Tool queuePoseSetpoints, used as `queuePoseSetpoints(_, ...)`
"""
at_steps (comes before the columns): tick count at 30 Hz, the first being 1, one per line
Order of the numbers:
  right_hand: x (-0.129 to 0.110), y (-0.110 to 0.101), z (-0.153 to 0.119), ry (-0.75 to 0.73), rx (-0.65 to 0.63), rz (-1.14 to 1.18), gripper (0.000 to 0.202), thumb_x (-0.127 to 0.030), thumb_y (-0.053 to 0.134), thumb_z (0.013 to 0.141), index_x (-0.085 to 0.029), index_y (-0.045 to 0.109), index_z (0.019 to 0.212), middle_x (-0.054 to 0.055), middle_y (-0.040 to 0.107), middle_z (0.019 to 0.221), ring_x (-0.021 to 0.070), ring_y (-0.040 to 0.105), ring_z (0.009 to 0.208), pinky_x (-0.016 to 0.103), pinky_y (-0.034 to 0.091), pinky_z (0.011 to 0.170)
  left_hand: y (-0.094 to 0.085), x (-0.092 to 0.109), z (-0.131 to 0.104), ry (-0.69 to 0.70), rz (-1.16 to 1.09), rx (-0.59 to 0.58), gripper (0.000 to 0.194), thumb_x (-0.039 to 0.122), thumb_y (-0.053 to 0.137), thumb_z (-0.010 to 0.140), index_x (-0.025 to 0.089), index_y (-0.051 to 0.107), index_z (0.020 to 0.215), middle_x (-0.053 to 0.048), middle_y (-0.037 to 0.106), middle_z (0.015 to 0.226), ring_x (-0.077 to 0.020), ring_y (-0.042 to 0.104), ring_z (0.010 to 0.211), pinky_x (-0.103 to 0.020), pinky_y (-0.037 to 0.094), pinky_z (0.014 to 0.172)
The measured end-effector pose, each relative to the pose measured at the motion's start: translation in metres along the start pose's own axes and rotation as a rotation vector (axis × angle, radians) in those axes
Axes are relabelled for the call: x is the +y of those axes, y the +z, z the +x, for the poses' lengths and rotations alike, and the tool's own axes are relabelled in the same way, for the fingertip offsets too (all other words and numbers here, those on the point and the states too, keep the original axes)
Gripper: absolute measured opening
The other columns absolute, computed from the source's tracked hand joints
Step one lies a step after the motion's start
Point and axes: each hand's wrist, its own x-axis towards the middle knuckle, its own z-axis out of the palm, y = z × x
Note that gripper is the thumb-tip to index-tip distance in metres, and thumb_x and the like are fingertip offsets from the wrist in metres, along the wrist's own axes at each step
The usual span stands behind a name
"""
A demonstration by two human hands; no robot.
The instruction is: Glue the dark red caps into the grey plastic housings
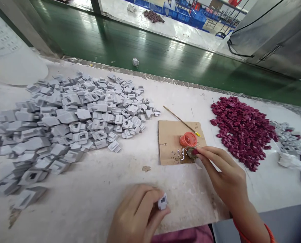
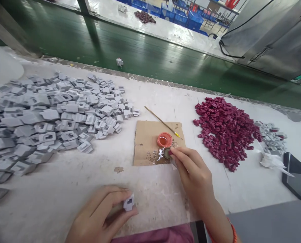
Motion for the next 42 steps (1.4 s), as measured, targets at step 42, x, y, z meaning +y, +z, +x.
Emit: queuePoseSetpoints(42, -0.090, 0.012, -0.040, 0.101, -0.083, 0.504, 0.031, 0.004, 0.061, 0.078, -0.015, 0.063, 0.103, 0.007, 0.063, 0.086, 0.0178, 0.062, 0.078, 0.028, 0.058, 0.058, 0.000, 0.004, 0.002, -0.043, 0.027, -0.002, 0.012, 0.010, 0.056, 0.086, 0.019, 0.049, 0.086, 0.000, 0.056, 0.073, -0.0172, 0.055, 0.067, -0.028, 0.047, 0.058)
